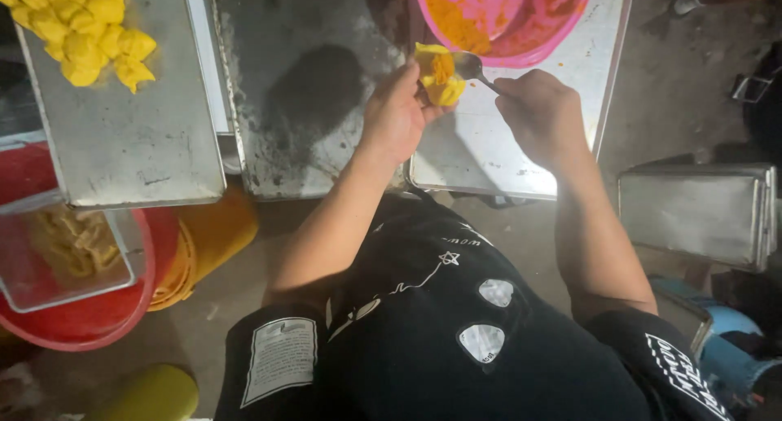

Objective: Filling pieces of dough with a yellow paste using a spoon and then rolling them into cylinder shapes.

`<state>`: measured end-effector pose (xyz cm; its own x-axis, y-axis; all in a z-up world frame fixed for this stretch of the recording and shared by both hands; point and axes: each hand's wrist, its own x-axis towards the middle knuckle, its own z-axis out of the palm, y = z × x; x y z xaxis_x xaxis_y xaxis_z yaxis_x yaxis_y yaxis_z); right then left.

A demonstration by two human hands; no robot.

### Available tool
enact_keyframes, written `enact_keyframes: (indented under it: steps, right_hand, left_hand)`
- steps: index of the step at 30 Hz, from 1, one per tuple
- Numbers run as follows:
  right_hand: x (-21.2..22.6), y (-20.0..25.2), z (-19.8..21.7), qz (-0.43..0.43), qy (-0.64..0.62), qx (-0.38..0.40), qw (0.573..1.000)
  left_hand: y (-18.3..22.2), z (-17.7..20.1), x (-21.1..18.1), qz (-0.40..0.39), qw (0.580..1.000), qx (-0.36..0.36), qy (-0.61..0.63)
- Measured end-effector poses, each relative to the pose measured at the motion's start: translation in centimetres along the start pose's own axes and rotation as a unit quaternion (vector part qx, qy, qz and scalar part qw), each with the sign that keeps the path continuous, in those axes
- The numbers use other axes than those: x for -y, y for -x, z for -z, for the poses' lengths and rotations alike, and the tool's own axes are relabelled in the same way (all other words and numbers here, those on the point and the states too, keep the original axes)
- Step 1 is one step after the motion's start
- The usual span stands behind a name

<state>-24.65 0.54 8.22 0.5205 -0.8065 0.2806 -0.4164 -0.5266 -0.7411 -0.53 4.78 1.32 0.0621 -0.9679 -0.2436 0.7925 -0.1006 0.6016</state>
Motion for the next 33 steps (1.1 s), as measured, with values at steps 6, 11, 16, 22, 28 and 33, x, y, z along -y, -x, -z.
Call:
enact_keyframes:
  steps: [6, 11, 16, 22, 28, 33]
  right_hand:
    - [2.9, 0.3, -4.4, 0.077, 0.073, -0.092, 0.99]
    - [6.3, -1.1, -8.8, 0.092, 0.111, -0.147, 0.979]
    - [9.6, -2.2, -14.3, 0.093, 0.135, -0.121, 0.979]
    - [13.1, -2.9, -20.6, 0.029, 0.155, -0.123, 0.98]
    - [-4.6, 3.5, -17.8, 0.007, -0.037, -0.335, 0.941]
    - [-8.9, -1.6, -7.2, -0.154, 0.044, -0.303, 0.939]
  left_hand:
    - [2.3, 0.6, -3.1, -0.022, 1.0, 0.009, -0.014]
    - [3.4, 3.5, -6.5, 0.005, 1.0, -0.006, 0.011]
    - [1.5, 8.4, -10.3, 0.059, 0.991, 0.052, 0.109]
    - [0.3, 15.9, -12.5, 0.056, 0.996, 0.004, 0.063]
    - [-0.9, 16.5, -22.2, 0.068, 0.995, 0.009, 0.074]
    - [0.2, 17.0, -25.6, 0.139, 0.981, 0.134, -0.013]
